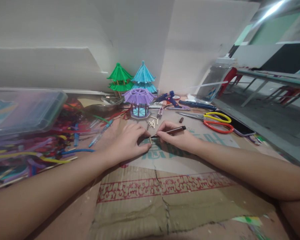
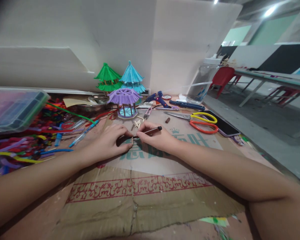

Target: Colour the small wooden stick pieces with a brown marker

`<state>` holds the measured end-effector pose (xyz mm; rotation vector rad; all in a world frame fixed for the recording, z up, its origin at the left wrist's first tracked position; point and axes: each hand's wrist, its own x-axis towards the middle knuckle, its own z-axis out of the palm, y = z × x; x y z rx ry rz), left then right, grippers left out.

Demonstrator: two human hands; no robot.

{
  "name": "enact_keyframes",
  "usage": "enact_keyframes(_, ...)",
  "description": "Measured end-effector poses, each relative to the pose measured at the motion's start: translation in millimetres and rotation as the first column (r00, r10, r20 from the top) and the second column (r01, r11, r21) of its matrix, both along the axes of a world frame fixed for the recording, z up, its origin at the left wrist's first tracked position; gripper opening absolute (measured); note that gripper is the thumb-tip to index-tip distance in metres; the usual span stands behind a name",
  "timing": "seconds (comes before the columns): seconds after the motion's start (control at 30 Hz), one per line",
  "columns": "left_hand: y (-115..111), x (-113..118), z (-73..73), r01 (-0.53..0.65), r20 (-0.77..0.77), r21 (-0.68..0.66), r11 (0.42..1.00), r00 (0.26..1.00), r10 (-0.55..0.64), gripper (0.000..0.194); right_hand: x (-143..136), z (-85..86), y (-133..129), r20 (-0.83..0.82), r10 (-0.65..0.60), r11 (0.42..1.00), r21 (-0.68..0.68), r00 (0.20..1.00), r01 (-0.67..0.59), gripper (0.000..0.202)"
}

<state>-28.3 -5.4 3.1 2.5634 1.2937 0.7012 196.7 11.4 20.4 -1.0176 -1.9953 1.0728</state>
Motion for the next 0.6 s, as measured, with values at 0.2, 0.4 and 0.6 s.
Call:
enact_keyframes(0.2, 3.6, -2.9, -1.5, 0.01, -0.009, -0.009, 1.0, 1.0, -0.01, 0.022, -0.7, -1.8, 1.7, 0.019, 0.01, 1.0, -0.006, 1.0, -0.01, 0.016)
enact_keyframes(0.4, 3.0, -2.3, 0.1, 0.005, -0.024, -0.018, 1.0, 1.0, -0.006, 0.022, -1.3, -1.0, 2.3, 0.014, -0.009, 1.0, -0.012, 1.0, 0.009, 0.015)
enact_keyframes(0.6, 3.5, -2.9, -1.2, 0.01, -0.017, -0.019, 1.0, 1.0, -0.01, 0.022, 0.2, 1.1, 1.8, 0.038, -0.009, 0.998, -0.06, 0.999, 0.012, 0.016)
